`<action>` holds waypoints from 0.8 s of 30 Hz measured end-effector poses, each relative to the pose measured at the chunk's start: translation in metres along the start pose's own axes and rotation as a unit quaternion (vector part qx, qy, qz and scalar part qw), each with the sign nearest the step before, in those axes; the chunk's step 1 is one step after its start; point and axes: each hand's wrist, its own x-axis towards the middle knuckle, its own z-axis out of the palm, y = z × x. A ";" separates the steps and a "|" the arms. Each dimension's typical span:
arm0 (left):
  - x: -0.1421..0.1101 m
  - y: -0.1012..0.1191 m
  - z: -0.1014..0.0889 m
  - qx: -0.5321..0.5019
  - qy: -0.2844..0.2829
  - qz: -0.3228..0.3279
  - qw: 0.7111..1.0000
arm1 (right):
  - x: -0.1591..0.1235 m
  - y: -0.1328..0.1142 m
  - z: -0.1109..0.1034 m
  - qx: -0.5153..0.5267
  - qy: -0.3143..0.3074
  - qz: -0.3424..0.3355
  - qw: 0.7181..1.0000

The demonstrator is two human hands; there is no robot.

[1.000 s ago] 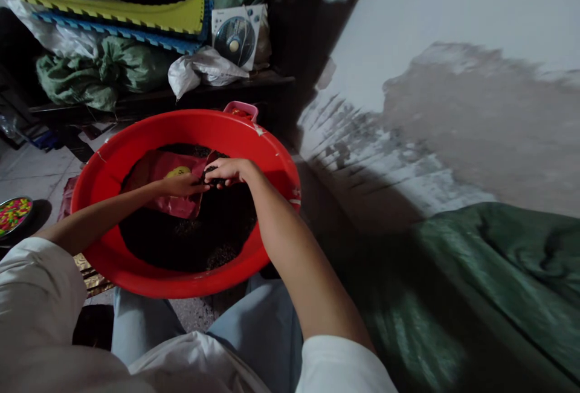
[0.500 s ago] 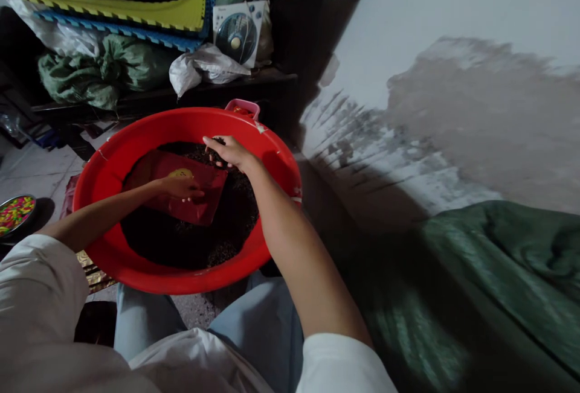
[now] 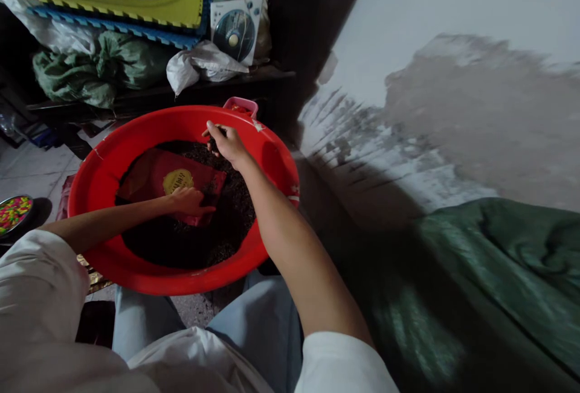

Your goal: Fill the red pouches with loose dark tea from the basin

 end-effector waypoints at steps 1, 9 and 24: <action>0.000 0.001 -0.001 0.002 -0.005 -0.003 1.000 | 0.000 0.000 0.000 0.002 -0.003 0.004 1.000; 0.004 -0.004 -0.010 -0.004 -0.031 0.005 1.000 | 0.000 -0.004 0.002 -0.026 0.000 0.018 0.999; 0.016 -0.054 -0.039 -0.170 0.040 0.036 0.984 | 0.001 0.013 -0.004 -0.497 -0.186 0.122 0.839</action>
